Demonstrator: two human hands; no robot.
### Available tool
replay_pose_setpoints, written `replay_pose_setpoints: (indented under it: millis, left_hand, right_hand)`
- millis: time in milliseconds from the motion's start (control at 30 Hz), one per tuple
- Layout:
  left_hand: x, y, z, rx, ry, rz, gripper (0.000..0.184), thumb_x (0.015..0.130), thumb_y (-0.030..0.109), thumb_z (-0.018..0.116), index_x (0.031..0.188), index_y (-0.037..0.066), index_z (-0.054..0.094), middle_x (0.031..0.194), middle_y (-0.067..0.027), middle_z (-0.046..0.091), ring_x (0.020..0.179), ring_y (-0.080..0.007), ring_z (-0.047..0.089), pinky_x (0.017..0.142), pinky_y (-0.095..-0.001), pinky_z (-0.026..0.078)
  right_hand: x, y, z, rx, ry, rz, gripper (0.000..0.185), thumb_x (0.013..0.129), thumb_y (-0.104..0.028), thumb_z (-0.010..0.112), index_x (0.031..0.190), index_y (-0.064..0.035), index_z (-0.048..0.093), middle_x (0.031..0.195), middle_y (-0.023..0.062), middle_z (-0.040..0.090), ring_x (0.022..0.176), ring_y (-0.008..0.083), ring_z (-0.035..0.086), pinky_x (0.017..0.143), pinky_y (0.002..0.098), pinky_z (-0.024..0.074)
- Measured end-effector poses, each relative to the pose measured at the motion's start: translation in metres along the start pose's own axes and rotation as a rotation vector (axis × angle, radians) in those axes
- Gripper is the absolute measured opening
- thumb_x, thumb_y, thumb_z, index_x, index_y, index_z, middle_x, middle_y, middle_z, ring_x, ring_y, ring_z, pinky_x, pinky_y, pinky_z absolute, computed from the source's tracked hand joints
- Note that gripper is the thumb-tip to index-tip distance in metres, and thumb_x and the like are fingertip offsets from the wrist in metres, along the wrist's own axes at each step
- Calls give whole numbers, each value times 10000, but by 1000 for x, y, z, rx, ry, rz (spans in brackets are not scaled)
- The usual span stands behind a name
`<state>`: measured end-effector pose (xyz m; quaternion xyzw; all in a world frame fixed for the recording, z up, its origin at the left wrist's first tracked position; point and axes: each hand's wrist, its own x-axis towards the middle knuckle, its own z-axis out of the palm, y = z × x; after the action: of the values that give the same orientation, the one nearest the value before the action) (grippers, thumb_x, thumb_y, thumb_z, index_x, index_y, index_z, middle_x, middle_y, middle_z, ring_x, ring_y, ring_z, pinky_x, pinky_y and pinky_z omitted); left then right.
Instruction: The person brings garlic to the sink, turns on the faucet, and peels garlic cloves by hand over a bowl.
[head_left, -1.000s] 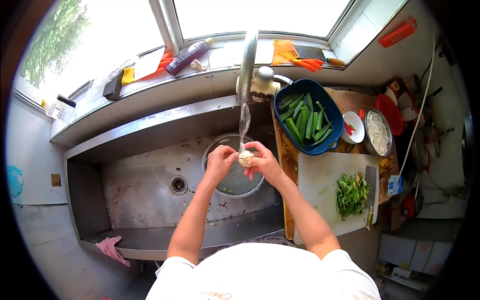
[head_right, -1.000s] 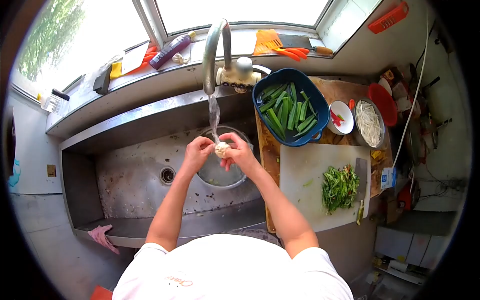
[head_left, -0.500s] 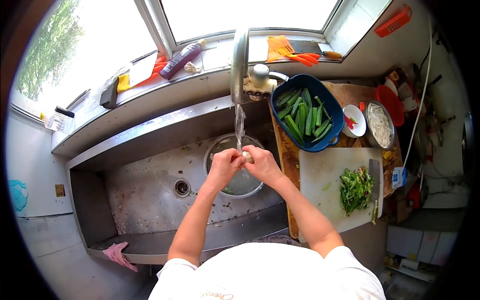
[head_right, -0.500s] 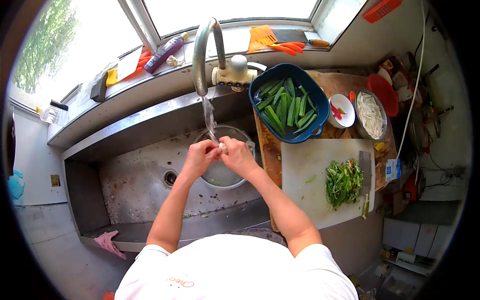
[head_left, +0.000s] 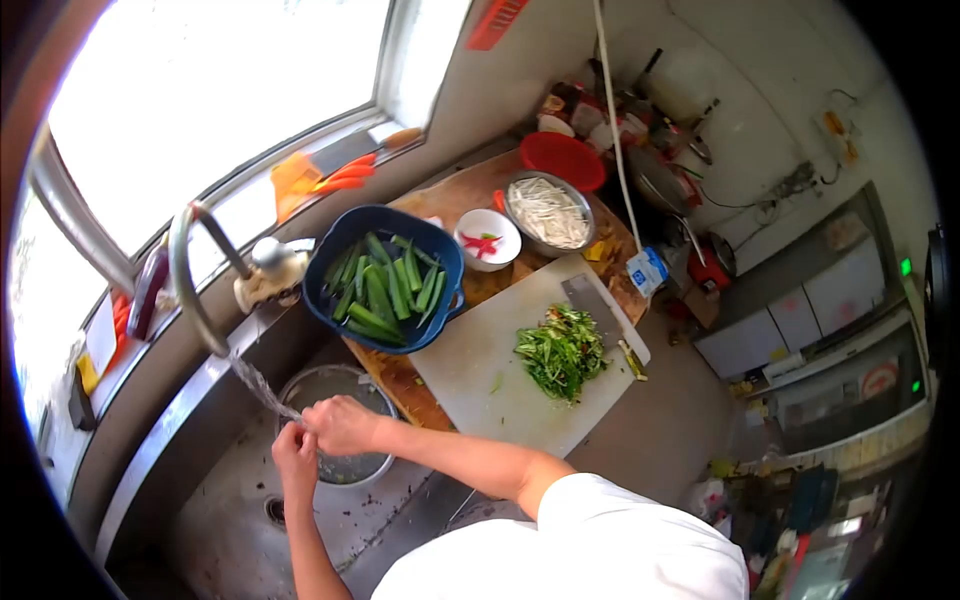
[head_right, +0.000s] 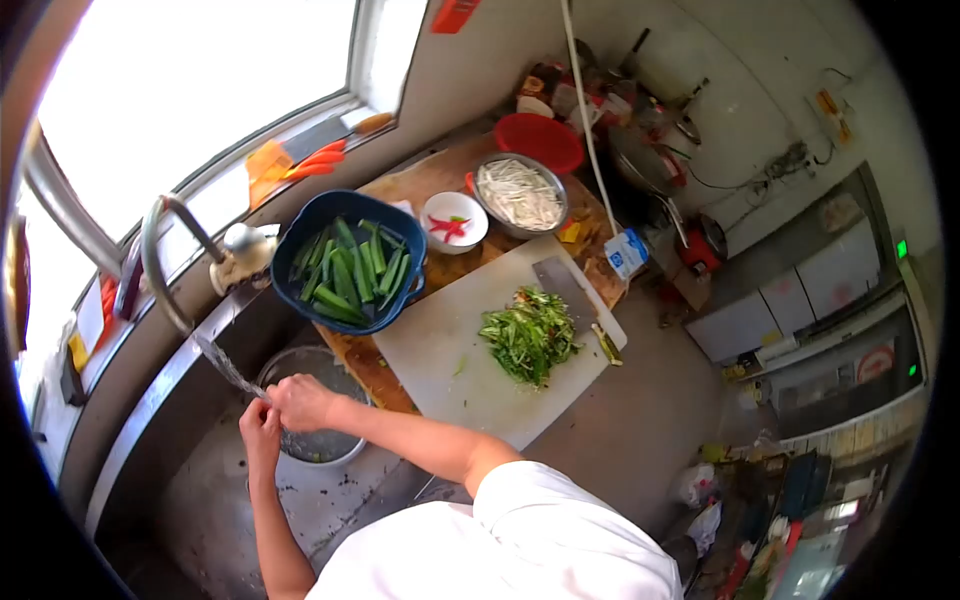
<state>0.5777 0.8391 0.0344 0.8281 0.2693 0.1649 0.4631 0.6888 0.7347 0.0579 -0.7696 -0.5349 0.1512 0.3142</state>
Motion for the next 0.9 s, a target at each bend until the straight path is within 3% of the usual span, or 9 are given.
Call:
replay_pose_setpoints:
  millis: [100,233,400,500,567,600,700,833,900]
  left_hand:
    - [4,0,1,-416,-125,-363,158,782,73,559,645,10,513,560,-34,502,493,-111,479,461,-264,369]
    - [4,21,-11,-623,-237,-430,123,783,97,564,670,47,565,582,15,506,486,-61,447,435,-209,308]
    - [6,10,-10,-592,-245,-449,131,777,136,550,686,48,581,598,6,525,510,-69,456,456,-223,333]
    - [7,-12,-8,-873,-209,-529,92,806,72,546,725,41,576,637,-20,556,522,-86,502,473,-230,385]
    - [6,-13,-7,-925,-162,-558,70,818,70,560,764,40,591,672,-29,577,550,-99,534,500,-242,422]
    - [6,-12,-6,-749,-152,-518,73,845,91,573,831,30,611,734,-34,609,605,-116,575,546,-254,457]
    - [8,-26,-2,336,341,411,101,854,120,593,859,23,623,712,-27,619,606,-130,590,546,-263,461]
    - [3,5,-14,-433,-21,-285,187,920,175,547,911,6,626,762,-12,593,609,-72,532,548,-226,436]
    - [1,18,-9,-552,-90,-283,232,935,231,527,891,14,599,725,-7,568,582,-68,502,513,-225,420]
  right_hand:
    - [-3,-1,-4,35,30,9,143,729,-133,565,749,8,562,735,245,604,711,397,619,665,459,514]
    - [-6,7,0,11,49,-218,153,740,-134,577,861,-41,586,803,189,628,745,380,625,672,450,508]
    - [-9,-3,-12,424,12,149,242,768,-204,626,921,-53,515,795,210,619,789,390,620,647,442,490]
    - [-9,1,-24,1037,-187,351,285,737,-10,639,1001,-38,535,724,69,609,518,105,589,416,240,468]
    - [-8,1,-26,1143,-190,299,307,751,-2,643,1037,-22,535,760,79,613,537,131,601,434,251,485]
    - [-7,0,-26,1174,-187,299,322,753,2,646,1053,-21,534,767,77,612,543,130,601,439,251,487]
    - [-6,-5,-27,1223,-164,309,357,759,8,660,1091,-19,533,783,70,611,559,125,599,450,248,493]
    - [-7,2,-18,1190,-137,333,349,780,-16,672,1102,-16,537,783,65,613,558,112,589,452,238,489]
    - [-5,3,-15,1183,-154,338,305,812,-66,656,1092,-21,545,775,60,613,547,107,583,443,229,482]
